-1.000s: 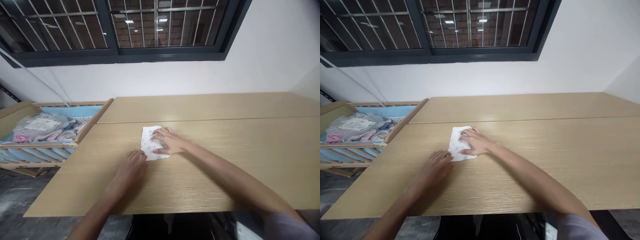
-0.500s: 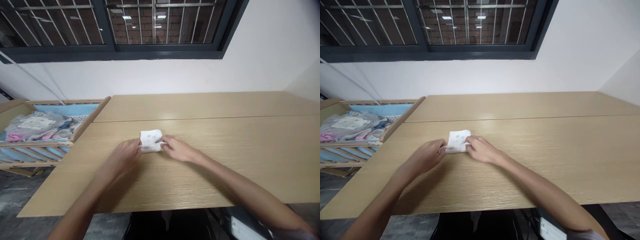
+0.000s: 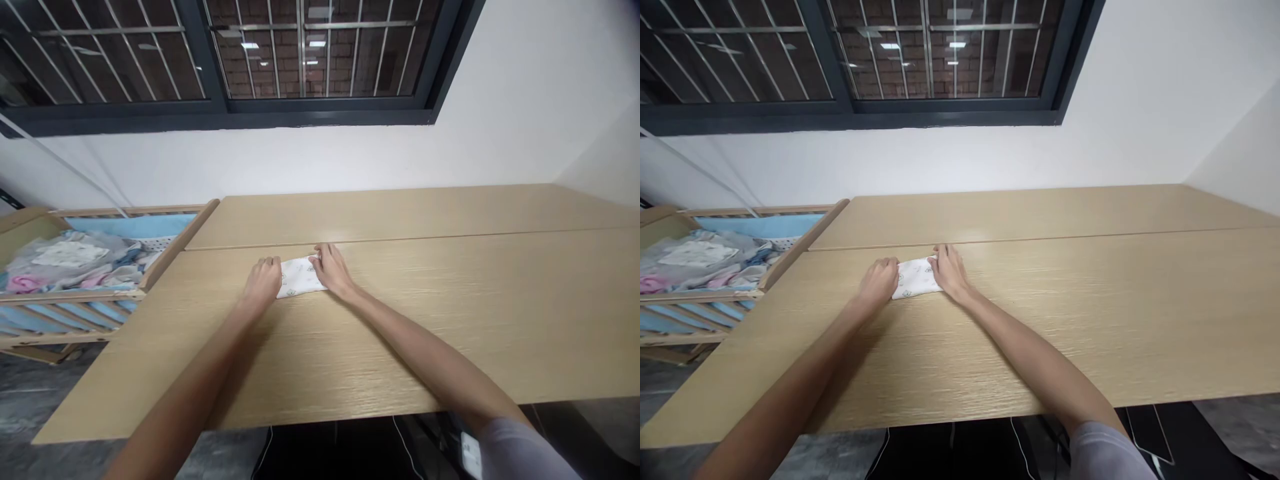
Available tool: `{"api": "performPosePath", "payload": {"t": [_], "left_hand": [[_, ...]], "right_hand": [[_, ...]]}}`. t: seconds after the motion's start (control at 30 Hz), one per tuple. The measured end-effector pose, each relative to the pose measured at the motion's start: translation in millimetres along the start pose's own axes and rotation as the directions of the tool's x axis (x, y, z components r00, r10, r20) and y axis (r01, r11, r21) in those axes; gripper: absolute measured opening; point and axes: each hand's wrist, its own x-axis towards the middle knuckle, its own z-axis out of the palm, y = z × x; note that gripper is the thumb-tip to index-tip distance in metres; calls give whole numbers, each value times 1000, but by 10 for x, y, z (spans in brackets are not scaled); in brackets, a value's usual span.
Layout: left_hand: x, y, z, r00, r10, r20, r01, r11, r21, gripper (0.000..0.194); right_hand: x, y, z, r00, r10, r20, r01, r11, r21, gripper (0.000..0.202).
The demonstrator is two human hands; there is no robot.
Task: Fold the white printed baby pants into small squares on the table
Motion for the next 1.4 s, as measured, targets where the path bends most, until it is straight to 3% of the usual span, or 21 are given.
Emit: {"api": "performPosePath", "payload": {"t": [0.1,0.2,0.27,0.47,0.6,0.73,0.83,0.9,1.07,1.23,1.33,1.4], "left_hand": [[-92,74,31,995,19,-93,-23,998,-51,48],[-192,198,159,979,100,-175,-135,970,-201,66],[-241,269,284,973,154,-173,-198,942,-272,75],[-278,269,499,978,190,-86,-205,953,-224,81],[-295,201,514,989,125,-74,-135,978,-156,80],[-310,147,480,993,100,-57,-106,987,-121,83],[-306,79,339,976,195,-100,-204,974,-101,88],[-299,22,207,959,264,-106,-275,955,-112,84],[-259,-59,73,965,262,-22,-262,951,-166,76],[-216,-40,162,974,221,-51,-226,963,-147,44],[-211,-17,42,978,175,-115,-191,971,-147,34],[-228,11,-113,984,107,-144,-142,954,-265,30]], "right_hand": [[-88,-95,-106,990,-126,-60,124,992,-33,42],[-181,-187,-142,953,-293,80,298,952,-61,51],[-234,-211,-102,917,-346,200,368,926,-87,57],[-304,-155,-31,879,-302,370,372,918,-134,64],[-306,-88,-130,904,-165,394,226,968,-112,67],[-296,-52,-187,910,-71,408,112,991,-77,69],[-278,-67,-257,920,-191,342,223,973,-56,68],[-262,-75,-333,899,-291,328,318,948,-31,65],[-222,40,-408,840,-339,423,349,935,58,72],[-190,197,-230,908,-296,295,249,950,186,62],[-143,171,-199,964,-188,187,118,936,332,48],[-91,118,-239,987,-82,139,0,861,509,45]]}}
